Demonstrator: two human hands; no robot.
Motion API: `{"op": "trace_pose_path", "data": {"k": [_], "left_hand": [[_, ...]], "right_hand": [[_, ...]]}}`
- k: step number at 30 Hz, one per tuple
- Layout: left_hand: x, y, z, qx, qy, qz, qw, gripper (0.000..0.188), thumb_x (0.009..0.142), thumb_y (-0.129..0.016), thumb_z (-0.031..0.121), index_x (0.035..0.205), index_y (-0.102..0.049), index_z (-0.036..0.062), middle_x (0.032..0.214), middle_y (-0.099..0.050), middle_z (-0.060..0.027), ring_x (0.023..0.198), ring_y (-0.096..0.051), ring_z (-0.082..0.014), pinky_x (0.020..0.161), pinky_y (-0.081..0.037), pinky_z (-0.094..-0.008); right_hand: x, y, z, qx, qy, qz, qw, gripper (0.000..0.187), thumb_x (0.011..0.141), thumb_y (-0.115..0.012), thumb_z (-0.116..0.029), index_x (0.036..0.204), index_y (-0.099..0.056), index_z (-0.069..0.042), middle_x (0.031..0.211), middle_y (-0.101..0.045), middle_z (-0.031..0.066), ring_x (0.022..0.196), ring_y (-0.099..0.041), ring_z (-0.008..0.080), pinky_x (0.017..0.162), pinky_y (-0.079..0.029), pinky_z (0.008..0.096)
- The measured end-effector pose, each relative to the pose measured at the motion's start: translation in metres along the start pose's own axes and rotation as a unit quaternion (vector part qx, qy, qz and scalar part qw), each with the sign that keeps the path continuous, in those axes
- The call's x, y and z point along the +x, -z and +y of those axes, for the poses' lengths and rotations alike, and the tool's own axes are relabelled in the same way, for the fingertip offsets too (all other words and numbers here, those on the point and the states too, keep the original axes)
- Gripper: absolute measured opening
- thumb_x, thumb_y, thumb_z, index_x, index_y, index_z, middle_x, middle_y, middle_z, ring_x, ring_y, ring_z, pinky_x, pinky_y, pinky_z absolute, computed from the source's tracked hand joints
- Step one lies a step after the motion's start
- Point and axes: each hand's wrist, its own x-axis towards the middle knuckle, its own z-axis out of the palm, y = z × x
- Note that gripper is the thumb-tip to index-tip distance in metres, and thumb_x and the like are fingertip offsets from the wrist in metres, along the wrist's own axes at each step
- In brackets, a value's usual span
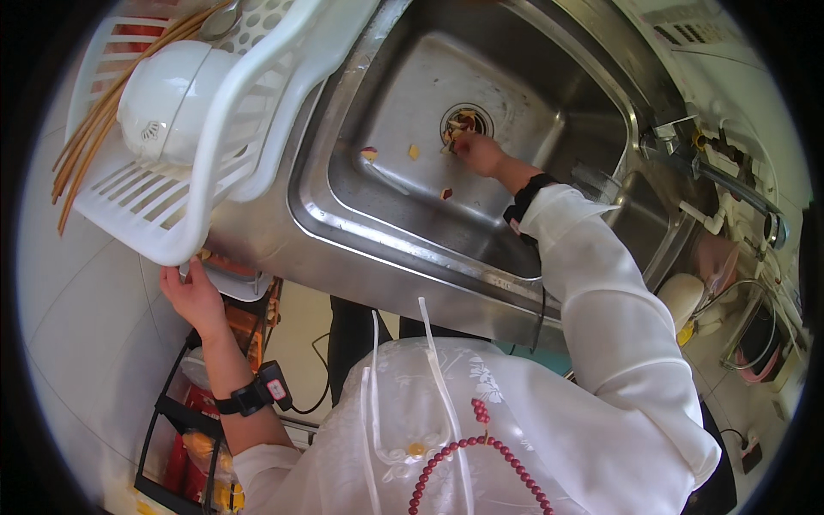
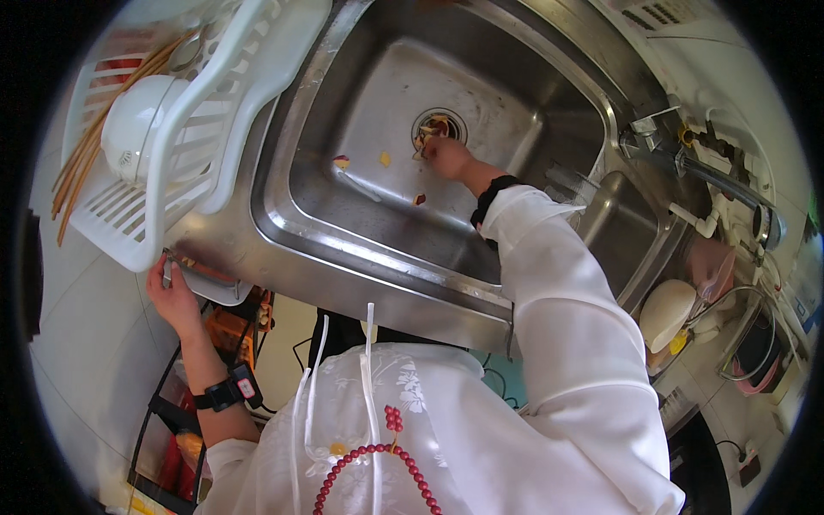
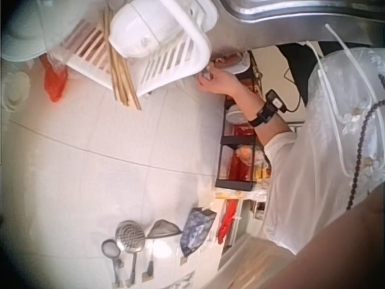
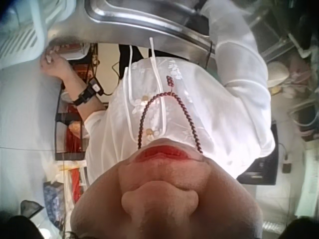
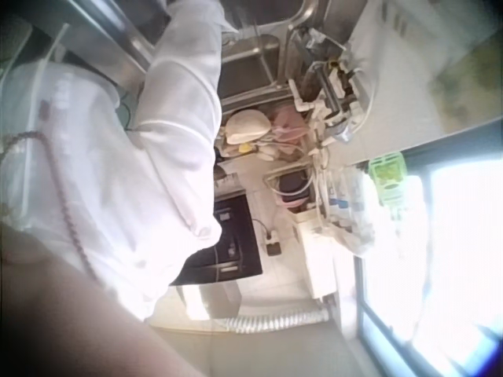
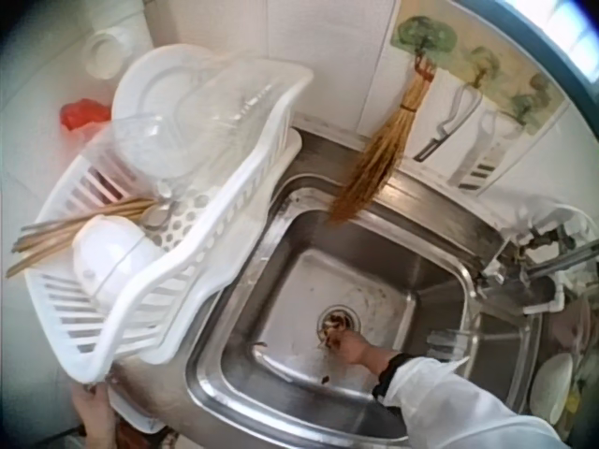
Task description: The person chops green onions on a wooden cutting board using a cleaver, then wipes the board and knife with a cloth. They rinse the cloth in the sink, wipe the countertop, and remove vegetable peels from the sink into a trash bag. Finally, they rinse a plastic scoop and place it in a dish rack.
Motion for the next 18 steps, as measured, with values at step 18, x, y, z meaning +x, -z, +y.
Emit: {"op": "trace_pose_path", "data": {"k": [18], "left_hand": [[-0.034,-0.014,0.041,-0.078,-0.158,0.016,0.984,0.016,0.078,-0.060,0.002,0.089,-0.049,0.0001,0.095,-0.048,-0.0112,0.077,-0.048,-0.0200,0.064,-0.042,-0.0303]], "right_hand": [[0.028,-0.075,-0.079,0.074,0.164,-0.150,0.972,0.023,0.075,-0.051,-0.013,0.092,-0.064,-0.005,0.092,-0.064,0.0164,0.090,-0.059,0.0338,0.080,-0.046,0.0394]]}}
